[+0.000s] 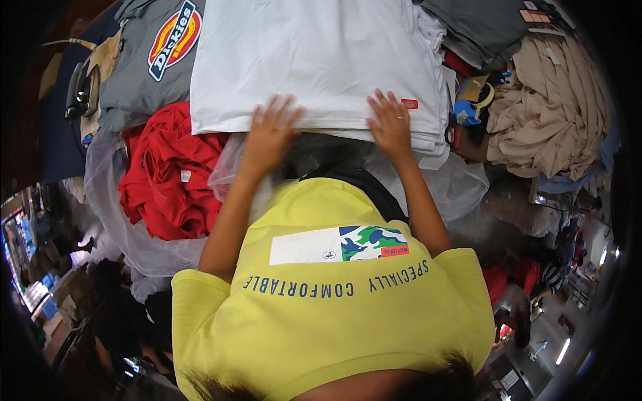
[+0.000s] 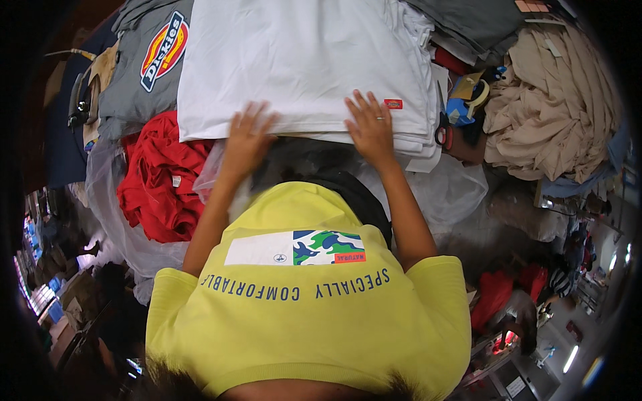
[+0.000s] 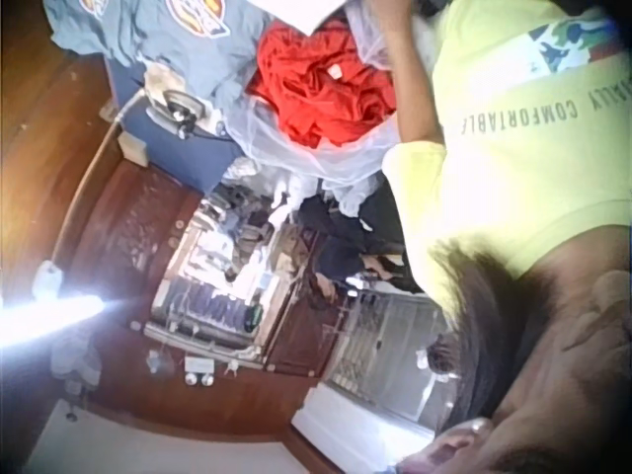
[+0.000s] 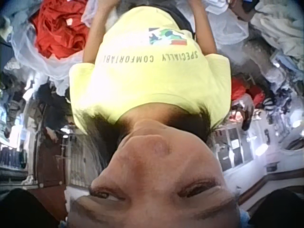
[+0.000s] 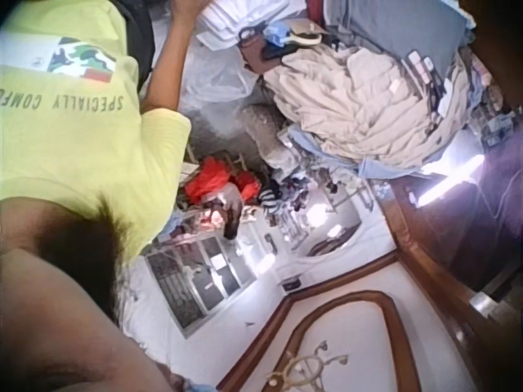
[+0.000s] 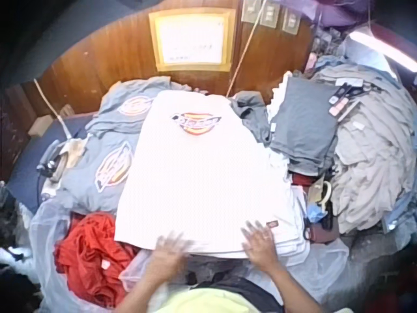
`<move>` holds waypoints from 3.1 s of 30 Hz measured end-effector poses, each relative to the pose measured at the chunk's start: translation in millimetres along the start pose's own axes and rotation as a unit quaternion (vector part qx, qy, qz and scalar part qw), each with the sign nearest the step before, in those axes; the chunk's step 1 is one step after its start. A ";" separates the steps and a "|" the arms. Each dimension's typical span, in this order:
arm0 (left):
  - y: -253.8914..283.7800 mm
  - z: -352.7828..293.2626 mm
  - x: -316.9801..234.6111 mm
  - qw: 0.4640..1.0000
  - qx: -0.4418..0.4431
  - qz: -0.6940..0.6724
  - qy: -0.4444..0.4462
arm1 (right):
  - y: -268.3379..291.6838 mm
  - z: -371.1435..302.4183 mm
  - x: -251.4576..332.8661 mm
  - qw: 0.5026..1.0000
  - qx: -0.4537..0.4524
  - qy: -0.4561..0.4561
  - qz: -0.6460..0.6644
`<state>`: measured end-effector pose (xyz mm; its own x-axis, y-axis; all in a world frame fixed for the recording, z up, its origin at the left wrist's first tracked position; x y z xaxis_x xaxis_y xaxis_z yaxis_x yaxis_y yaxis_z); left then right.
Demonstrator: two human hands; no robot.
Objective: The person folds gray and white t-shirts on a wooden table, uses shears to trim a loose thread from one of the white shirts, and stacks the folded items into a pile.
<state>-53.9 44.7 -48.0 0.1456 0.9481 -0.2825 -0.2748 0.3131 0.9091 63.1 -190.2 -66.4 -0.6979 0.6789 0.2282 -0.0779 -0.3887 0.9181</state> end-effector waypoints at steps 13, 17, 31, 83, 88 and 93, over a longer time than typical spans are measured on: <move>-6.5 -90.6 76.8 0.954 0.021 0.185 0.233 | -7.1 -62.8 -66.1 0.986 0.065 -0.064 -0.142; 3.0 -101.7 94.7 0.936 0.022 0.238 0.257 | 11.3 -76.5 -89.5 0.995 0.005 -0.070 -0.065; 55.5 -72.5 136.4 0.964 -0.140 0.095 0.205 | 33.9 -69.3 -157.8 0.867 -0.154 -0.285 0.379; 32.0 -17.7 122.0 0.962 -0.120 -0.012 0.246 | 29.2 -15.8 -91.5 0.936 -0.017 -0.263 0.233; 20.4 16.9 122.6 0.961 -0.068 -0.099 0.248 | 13.7 20.4 -79.2 0.941 0.127 -0.221 0.224; 20.7 -50.2 119.4 0.775 0.050 -0.517 0.360 | 33.6 -33.7 -73.7 0.806 0.248 -0.321 0.431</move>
<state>-90.0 167.1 -78.3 -0.3399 -0.0110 -0.9404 -0.2853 0.9540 0.0920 87.9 -274.3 -63.2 0.1838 0.5334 0.8256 0.6440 -0.6999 0.3088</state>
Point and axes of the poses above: each hand's wrist, its own z-axis towards the middle knuckle, its own y-axis out of the back of the hand, x = y × z, the point moved 4 cm from there along z, towards the middle knuckle, and after that the axes turned 2 degrees about -x, right-handed, at the moved point
